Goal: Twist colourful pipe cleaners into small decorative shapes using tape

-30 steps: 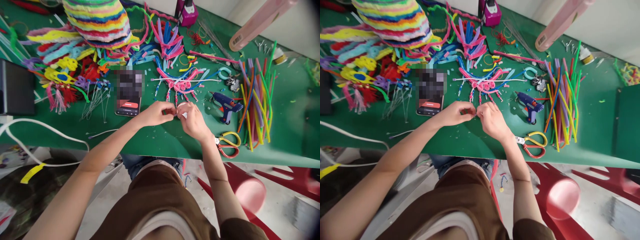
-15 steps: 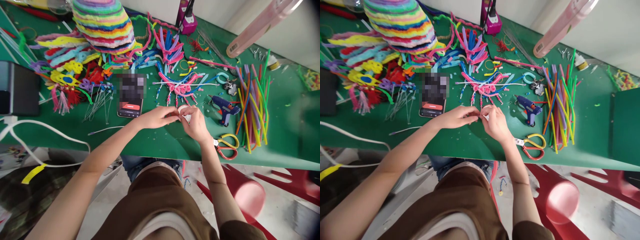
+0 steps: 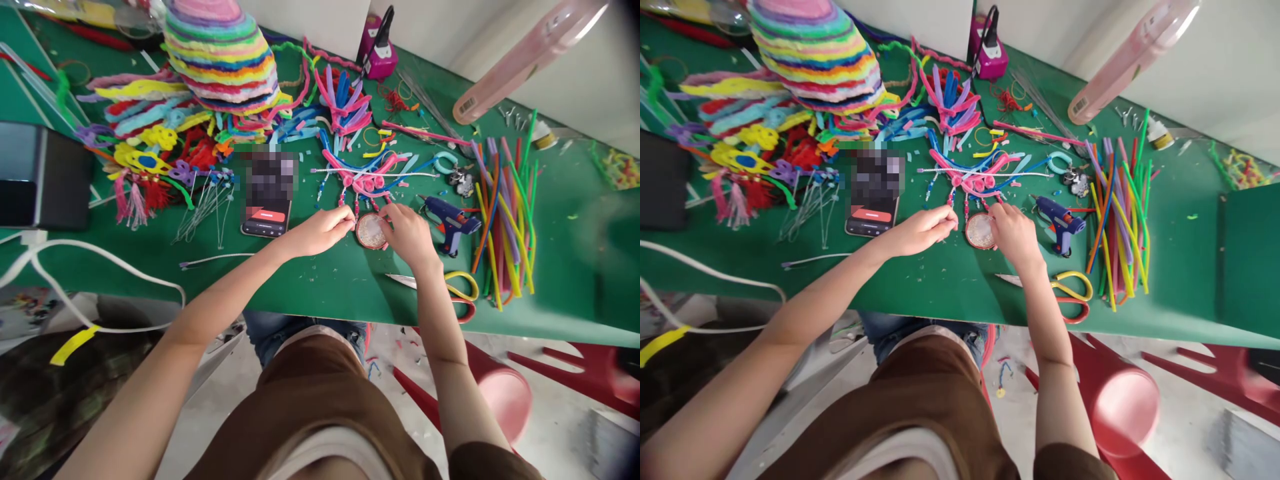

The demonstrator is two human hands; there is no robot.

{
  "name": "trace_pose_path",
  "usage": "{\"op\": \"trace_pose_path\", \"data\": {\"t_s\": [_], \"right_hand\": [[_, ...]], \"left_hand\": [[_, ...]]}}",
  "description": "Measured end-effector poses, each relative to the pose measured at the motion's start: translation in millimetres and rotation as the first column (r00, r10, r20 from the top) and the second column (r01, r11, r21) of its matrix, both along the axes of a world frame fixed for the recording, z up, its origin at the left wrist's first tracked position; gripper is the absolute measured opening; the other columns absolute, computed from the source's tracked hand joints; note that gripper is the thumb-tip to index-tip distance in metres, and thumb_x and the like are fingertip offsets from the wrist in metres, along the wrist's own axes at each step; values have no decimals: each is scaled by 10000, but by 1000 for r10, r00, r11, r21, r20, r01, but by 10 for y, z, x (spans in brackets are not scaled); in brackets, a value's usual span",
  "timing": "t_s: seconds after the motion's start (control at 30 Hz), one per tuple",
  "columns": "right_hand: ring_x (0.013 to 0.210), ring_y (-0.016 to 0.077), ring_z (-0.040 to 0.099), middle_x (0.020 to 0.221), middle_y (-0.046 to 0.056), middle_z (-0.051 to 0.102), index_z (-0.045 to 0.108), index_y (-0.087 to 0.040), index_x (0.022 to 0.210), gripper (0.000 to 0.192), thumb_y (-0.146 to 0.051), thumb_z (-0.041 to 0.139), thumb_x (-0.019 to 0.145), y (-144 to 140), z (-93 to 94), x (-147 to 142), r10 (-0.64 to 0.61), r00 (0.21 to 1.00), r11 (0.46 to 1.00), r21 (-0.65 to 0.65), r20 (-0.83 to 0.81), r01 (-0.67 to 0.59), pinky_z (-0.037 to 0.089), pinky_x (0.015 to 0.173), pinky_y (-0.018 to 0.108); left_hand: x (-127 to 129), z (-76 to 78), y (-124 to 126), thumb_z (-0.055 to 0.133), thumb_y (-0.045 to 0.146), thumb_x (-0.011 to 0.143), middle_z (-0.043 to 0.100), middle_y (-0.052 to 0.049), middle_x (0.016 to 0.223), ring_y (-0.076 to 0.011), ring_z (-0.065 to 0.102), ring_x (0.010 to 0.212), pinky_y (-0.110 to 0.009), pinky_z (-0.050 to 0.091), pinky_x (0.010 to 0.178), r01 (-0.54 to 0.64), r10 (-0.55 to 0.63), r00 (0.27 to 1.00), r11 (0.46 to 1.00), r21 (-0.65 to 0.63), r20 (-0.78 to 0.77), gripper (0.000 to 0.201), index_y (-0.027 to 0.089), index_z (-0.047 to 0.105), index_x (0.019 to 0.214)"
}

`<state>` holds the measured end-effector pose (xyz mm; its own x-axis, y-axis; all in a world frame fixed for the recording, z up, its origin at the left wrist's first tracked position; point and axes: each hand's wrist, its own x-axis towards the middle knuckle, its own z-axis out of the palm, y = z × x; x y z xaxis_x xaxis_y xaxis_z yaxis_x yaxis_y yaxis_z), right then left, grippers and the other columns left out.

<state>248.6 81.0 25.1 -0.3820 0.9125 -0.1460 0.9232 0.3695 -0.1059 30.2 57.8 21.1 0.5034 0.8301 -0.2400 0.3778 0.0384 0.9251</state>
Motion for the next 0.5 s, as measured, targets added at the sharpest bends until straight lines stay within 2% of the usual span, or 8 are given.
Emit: {"op": "trace_pose_path", "data": {"t_s": [0.27,0.5], "right_hand": [[871,205,647,971,74,723,624,-188,993,197,-164,511,834,48,78,110,27,993,1000,6,-113,-26,387,654,280],[729,190,613,865,86,722,653,-178,996,245,-147,470,836,51,127,5,128,986,992,-3,108,-129,291,578,286]], "left_hand": [[-22,11,7,392,325,951,493,30,633,-115,481,578,-240,371,566,11,-11,999,1000,-3,33,171,204,464,855],[-10,1,16,398,316,949,520,29,624,-103,470,548,-231,368,549,29,-30,999,999,25,24,178,196,480,846]]}}
